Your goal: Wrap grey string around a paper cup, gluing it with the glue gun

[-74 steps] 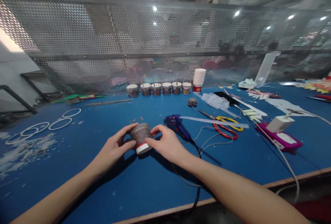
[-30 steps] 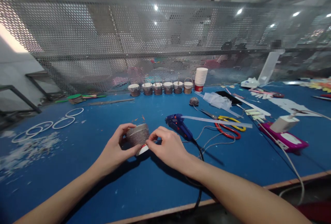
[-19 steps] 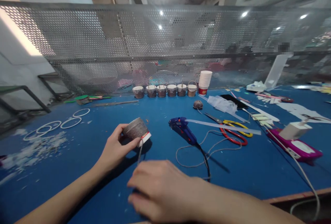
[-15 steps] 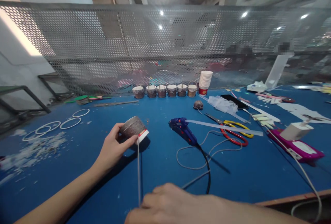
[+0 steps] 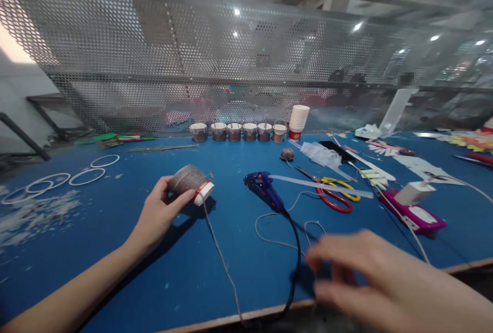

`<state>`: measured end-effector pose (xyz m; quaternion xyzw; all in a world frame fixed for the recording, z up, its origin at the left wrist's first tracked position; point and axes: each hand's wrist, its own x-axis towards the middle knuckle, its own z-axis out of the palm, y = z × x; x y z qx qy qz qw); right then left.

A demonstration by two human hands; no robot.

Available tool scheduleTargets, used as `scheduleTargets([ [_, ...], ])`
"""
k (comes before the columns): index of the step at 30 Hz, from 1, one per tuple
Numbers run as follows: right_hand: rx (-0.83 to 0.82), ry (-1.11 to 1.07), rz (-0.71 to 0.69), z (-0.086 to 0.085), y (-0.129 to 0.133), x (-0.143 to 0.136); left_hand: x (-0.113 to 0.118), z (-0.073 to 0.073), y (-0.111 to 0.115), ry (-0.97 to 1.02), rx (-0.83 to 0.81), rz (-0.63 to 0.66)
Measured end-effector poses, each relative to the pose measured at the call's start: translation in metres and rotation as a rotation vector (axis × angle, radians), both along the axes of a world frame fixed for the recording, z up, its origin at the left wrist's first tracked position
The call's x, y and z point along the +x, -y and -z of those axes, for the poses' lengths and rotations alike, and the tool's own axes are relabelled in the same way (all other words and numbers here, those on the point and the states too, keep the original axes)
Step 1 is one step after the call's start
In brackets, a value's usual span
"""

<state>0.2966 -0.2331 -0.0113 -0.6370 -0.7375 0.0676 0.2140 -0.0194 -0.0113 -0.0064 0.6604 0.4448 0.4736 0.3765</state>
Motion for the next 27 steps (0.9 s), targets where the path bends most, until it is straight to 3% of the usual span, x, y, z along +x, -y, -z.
scheduleTargets([
  [1, -0.111, -0.005, -0.015, -0.013, -0.025, -0.004, 0.000, 0.000, 0.000, -0.008, 0.003, 0.006],
  [2, -0.150, -0.008, 0.070, -0.024, -0.051, -0.010, -0.001, 0.001, 0.000, -0.017, 0.003, 0.016],
  [4, -0.108, -0.018, 0.208, -0.034, -0.101, -0.021, -0.001, 0.002, 0.000, -0.030, -0.002, 0.040],
  [7, -0.115, -0.134, 0.179, -0.026, -0.152, -0.040, -0.003, 0.003, 0.000, -0.030, -0.013, 0.070],
  [10, -0.159, -0.223, 0.215, -0.009, -0.175, -0.055, -0.004, 0.003, 0.002, -0.037, -0.007, 0.093],
  [13, -0.109, -0.284, 0.231, 0.004, -0.180, -0.064, -0.004, 0.005, 0.003, -0.069, 0.016, 0.099],
  [16, 0.060, -0.352, 0.130, 0.007, -0.171, -0.069, -0.003, 0.008, 0.004, -0.105, 0.040, 0.108],
  [20, 0.032, -0.475, 0.045, -0.003, -0.146, -0.083, 0.000, 0.010, 0.005, -0.151, 0.075, 0.094],
  [27, 0.068, -0.445, -0.102, -0.011, -0.121, -0.107, 0.003, 0.008, 0.007, -0.214, 0.137, 0.060],
])
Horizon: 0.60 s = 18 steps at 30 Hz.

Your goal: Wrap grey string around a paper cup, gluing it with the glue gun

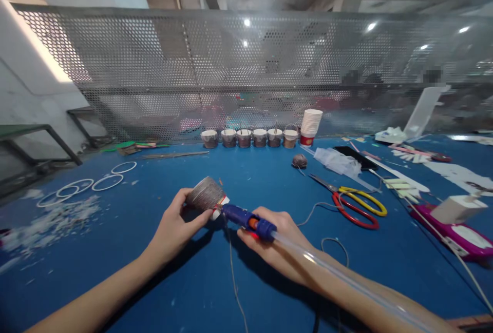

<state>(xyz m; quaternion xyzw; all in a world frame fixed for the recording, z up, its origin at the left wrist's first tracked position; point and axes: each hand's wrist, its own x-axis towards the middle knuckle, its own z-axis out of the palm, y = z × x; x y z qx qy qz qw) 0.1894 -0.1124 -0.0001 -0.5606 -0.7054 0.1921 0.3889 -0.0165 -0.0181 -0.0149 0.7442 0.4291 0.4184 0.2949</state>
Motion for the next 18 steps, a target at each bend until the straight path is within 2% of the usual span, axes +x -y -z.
scheduleTargets([
  [8, 0.134, 0.072, -0.018, 0.013, -0.003, 0.000, 0.001, 0.003, 0.000, -0.036, 0.103, -0.022],
  [13, 0.195, 0.131, -0.111, 0.015, -0.002, 0.001, 0.002, 0.005, -0.001, -0.049, 0.174, -0.049],
  [18, 0.240, 0.149, -0.065, 0.015, -0.003, 0.002, 0.002, 0.005, -0.002, -0.063, 0.200, -0.037],
])
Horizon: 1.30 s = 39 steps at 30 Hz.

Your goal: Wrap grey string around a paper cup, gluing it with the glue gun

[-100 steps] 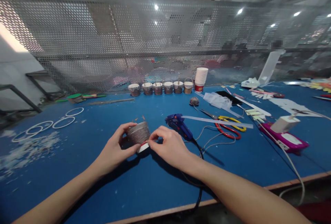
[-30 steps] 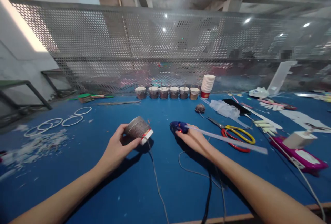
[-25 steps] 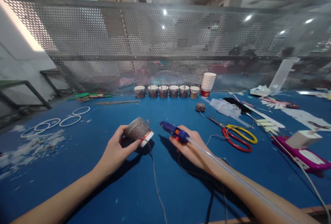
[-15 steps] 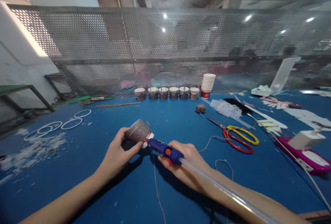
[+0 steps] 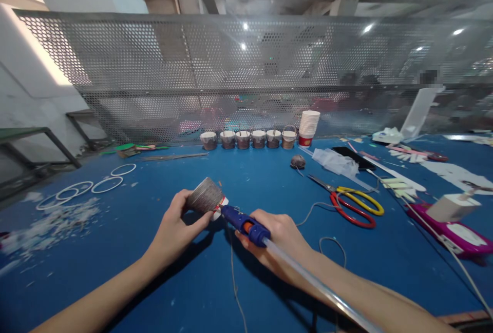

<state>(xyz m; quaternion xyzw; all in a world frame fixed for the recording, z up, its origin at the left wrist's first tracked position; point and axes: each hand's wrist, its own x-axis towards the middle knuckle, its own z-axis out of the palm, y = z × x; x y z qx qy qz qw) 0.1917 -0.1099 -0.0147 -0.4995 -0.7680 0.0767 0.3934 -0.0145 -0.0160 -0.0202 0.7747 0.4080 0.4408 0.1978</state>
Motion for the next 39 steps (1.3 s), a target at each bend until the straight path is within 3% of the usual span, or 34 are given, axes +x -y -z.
scheduleTargets([
  [19, -0.006, -0.025, 0.021, 0.0010, -0.0003, 0.0014, -0.0031, -0.0031, 0.0002, -0.020, -0.070, 0.061],
  [24, -0.051, 0.000, -0.044, -0.0024, 0.0019, 0.0009, -0.0033, -0.0024, -0.0003, -0.015, -0.065, 0.066],
  [32, -0.047, -0.039, 0.098, -0.0041, -0.0015, 0.0021, -0.0040, -0.0037, -0.0010, -0.013, -0.066, 0.071],
  [39, -0.067, -0.029, 0.015, -0.0067, 0.0022, -0.0001, -0.0048, -0.0019, -0.0023, -0.017, -0.073, 0.100],
])
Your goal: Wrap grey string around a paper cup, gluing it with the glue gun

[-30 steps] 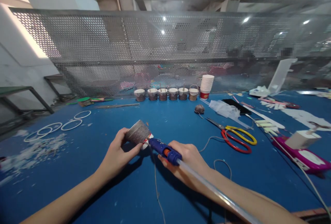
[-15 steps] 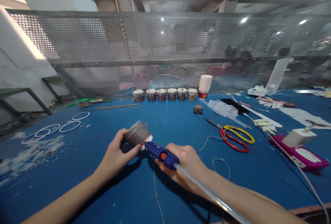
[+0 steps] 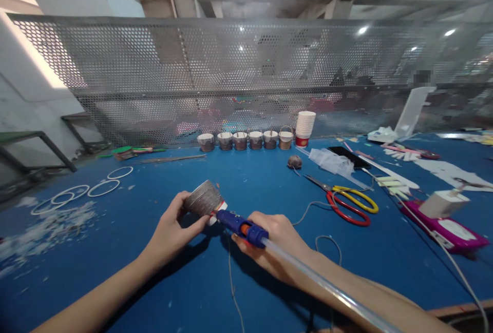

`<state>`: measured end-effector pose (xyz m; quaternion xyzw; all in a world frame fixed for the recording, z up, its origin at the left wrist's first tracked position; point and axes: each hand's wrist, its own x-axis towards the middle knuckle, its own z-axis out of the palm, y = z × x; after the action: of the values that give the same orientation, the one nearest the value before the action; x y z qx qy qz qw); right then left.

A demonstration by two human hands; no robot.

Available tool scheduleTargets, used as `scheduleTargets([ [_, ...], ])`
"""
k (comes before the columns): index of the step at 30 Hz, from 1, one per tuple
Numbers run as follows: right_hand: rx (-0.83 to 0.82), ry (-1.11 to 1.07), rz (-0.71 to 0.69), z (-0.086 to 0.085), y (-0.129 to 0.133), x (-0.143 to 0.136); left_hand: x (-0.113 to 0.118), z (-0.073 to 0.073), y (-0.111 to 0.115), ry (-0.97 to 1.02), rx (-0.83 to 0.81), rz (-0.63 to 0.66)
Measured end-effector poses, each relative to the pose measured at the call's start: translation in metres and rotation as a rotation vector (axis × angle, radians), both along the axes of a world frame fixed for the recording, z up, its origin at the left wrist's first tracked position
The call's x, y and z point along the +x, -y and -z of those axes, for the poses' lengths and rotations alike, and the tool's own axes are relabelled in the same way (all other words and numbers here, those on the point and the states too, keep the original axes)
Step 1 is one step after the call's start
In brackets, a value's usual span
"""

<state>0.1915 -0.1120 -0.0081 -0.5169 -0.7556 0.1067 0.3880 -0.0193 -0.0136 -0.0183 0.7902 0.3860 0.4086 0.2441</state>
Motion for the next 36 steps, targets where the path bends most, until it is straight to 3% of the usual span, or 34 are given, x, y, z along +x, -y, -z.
scheduleTargets([
  [6, -0.096, -0.018, 0.125, -0.0057, -0.0015, 0.0018, -0.0009, -0.0012, 0.0006, 0.035, -0.047, 0.010],
  [12, -0.097, -0.043, 0.072, -0.0069, 0.0016, -0.0016, -0.0012, -0.0002, 0.0005, 0.021, -0.050, 0.011],
  [30, -0.163, -0.068, 0.086, -0.0082, 0.0014, 0.0013, -0.0034, -0.0028, 0.0011, 0.034, -0.032, 0.063],
  [36, -0.176, -0.065, 0.091, -0.0102, 0.0020, 0.0026, -0.0057, -0.0017, -0.0001, -0.004, 0.078, 0.053],
])
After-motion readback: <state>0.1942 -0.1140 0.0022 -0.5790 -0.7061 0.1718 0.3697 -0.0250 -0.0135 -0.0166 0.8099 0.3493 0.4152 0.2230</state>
